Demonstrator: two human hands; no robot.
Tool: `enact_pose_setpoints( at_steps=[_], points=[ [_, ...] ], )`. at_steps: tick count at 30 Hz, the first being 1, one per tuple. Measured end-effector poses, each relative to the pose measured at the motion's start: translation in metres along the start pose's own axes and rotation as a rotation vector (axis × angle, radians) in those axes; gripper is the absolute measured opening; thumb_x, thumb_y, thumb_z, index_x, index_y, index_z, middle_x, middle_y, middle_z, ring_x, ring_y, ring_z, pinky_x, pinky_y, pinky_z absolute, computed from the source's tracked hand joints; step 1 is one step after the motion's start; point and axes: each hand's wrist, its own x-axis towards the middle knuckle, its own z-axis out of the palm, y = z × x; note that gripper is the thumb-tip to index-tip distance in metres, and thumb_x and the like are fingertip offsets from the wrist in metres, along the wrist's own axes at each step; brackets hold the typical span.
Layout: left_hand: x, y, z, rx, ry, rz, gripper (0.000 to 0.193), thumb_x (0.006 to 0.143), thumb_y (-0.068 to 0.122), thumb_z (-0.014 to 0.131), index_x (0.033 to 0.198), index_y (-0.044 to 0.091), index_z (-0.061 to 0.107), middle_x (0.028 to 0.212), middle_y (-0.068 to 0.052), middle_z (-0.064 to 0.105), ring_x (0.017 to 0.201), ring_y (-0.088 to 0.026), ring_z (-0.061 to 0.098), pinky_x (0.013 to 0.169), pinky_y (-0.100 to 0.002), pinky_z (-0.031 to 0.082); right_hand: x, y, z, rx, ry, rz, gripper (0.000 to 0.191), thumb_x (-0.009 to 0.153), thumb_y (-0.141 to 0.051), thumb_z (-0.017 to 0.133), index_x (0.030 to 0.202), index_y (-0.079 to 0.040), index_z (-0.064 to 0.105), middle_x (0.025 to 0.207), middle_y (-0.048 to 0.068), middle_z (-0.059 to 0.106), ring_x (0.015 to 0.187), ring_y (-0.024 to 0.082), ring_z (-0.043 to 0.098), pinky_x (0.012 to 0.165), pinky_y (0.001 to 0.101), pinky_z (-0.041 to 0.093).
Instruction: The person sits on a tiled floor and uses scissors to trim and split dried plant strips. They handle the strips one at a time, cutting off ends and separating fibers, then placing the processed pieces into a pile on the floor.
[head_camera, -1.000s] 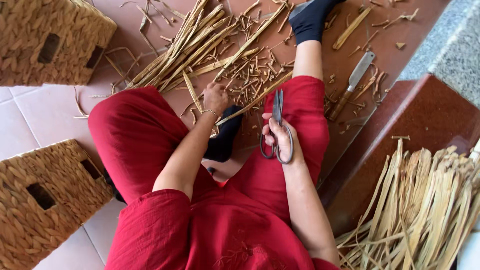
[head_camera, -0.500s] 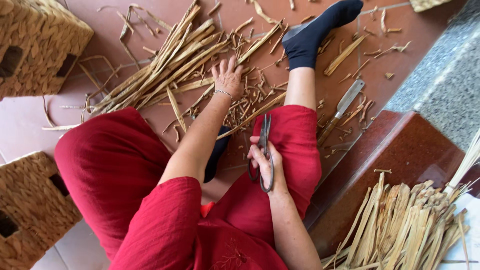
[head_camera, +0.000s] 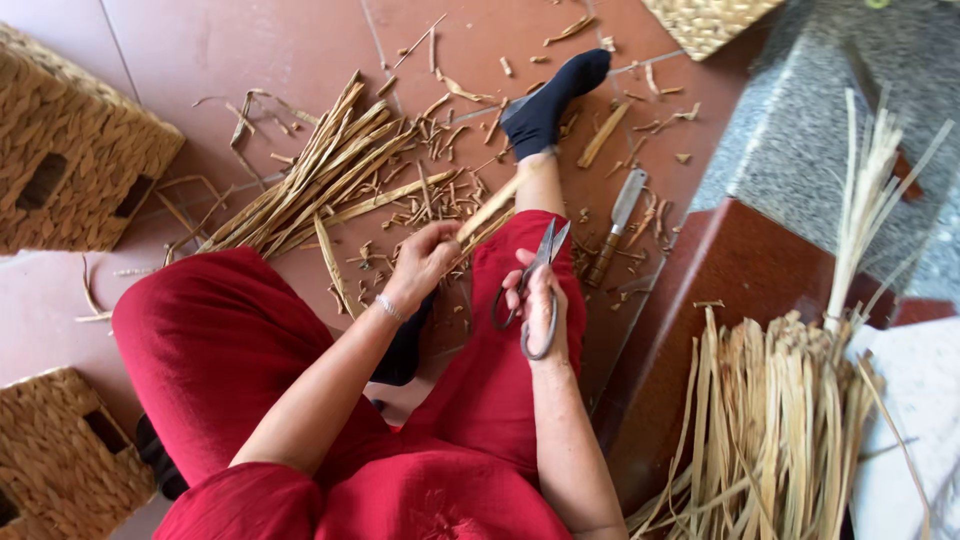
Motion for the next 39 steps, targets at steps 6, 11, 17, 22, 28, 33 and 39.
enact_pose_setpoints(
  at_steps=[6, 11, 17, 22, 28, 33, 39],
  points=[
    [-0.080, 0.037, 0.010, 0.136, -0.084, 0.080, 0.023, 0.099, 0.022, 0.072, 0.110, 0.001, 0.074, 0.080, 0.005, 0.065, 0.071, -0.003, 0.055, 0.061, -0.020, 0.048, -0.044, -0.064, -0.021, -0.512, 0.010, -0.334, 0.069, 0.109, -0.056, 0.039, 0.146, 0.001, 0.053, 0.102, 0.001, 0.063, 0.084, 0.007, 0.054, 0.073, 0.0240, 0.045],
    [-0.111, 0.049, 0.016, 0.000, -0.153, 0.022, 0.020, 0.097, 0.020, 0.071, 0.108, 0.003, 0.073, 0.076, 0.006, 0.063, 0.066, -0.001, 0.052, 0.057, -0.019, 0.045, -0.078, -0.095, -0.022, -0.684, 0.046, -0.321, 0.076, 0.107, -0.062, 0.033, 0.144, 0.000, 0.056, 0.097, 0.003, 0.063, 0.081, 0.009, 0.056, 0.076, 0.0263, 0.050],
    [-0.123, 0.050, 0.017, 0.097, -0.151, 0.050, 0.019, 0.097, 0.020, 0.072, 0.106, 0.004, 0.074, 0.074, 0.005, 0.064, 0.067, -0.002, 0.056, 0.059, -0.019, 0.048, -0.104, -0.101, -0.017, -0.779, 0.043, -0.387, 0.073, 0.107, -0.059, 0.032, 0.138, 0.003, 0.057, 0.088, 0.004, 0.064, 0.072, 0.010, 0.059, 0.066, 0.0276, 0.053],
    [-0.124, 0.047, 0.017, 0.176, -0.147, 0.091, 0.018, 0.096, 0.021, 0.073, 0.105, 0.005, 0.075, 0.076, 0.005, 0.067, 0.069, -0.001, 0.057, 0.062, -0.019, 0.050, -0.110, -0.095, -0.019, -0.844, 0.078, -0.424, 0.064, 0.109, -0.052, 0.031, 0.119, 0.001, 0.065, 0.061, -0.001, 0.051, 0.052, 0.009, 0.052, 0.052, 0.0285, 0.047],
    [-0.126, 0.057, 0.015, 0.181, -0.209, 0.046, 0.018, 0.097, 0.020, 0.071, 0.106, 0.005, 0.074, 0.077, 0.002, 0.067, 0.069, -0.004, 0.058, 0.061, -0.021, 0.051, -0.110, -0.088, -0.016, -0.929, 0.141, -0.468, 0.056, 0.111, -0.046, 0.031, 0.109, -0.003, 0.067, 0.054, -0.001, 0.046, 0.046, 0.012, 0.049, 0.048, 0.0317, 0.043],
    [-0.127, 0.075, 0.038, 0.148, -0.394, 0.327, 0.033, 0.098, 0.017, 0.065, 0.127, 0.003, 0.059, 0.099, 0.002, 0.070, 0.089, -0.005, 0.064, 0.079, -0.021, 0.054, -0.131, -0.089, -0.012, -1.056, 0.150, -0.598, 0.059, 0.113, -0.051, 0.031, 0.121, -0.002, 0.063, 0.068, 0.005, 0.060, 0.063, 0.021, 0.064, 0.061, 0.0348, 0.053],
    [-0.115, 0.077, 0.080, 0.088, -0.354, 0.297, 0.023, 0.102, 0.019, 0.067, 0.116, 0.000, 0.068, 0.090, 0.001, 0.074, 0.083, -0.005, 0.067, 0.073, -0.021, 0.055, -0.141, -0.079, -0.003, -0.945, -0.009, -0.383, 0.087, 0.103, -0.069, 0.019, 0.140, 0.000, 0.055, 0.092, 0.017, 0.068, 0.081, 0.030, 0.069, 0.075, 0.0402, 0.055]
  ],
)
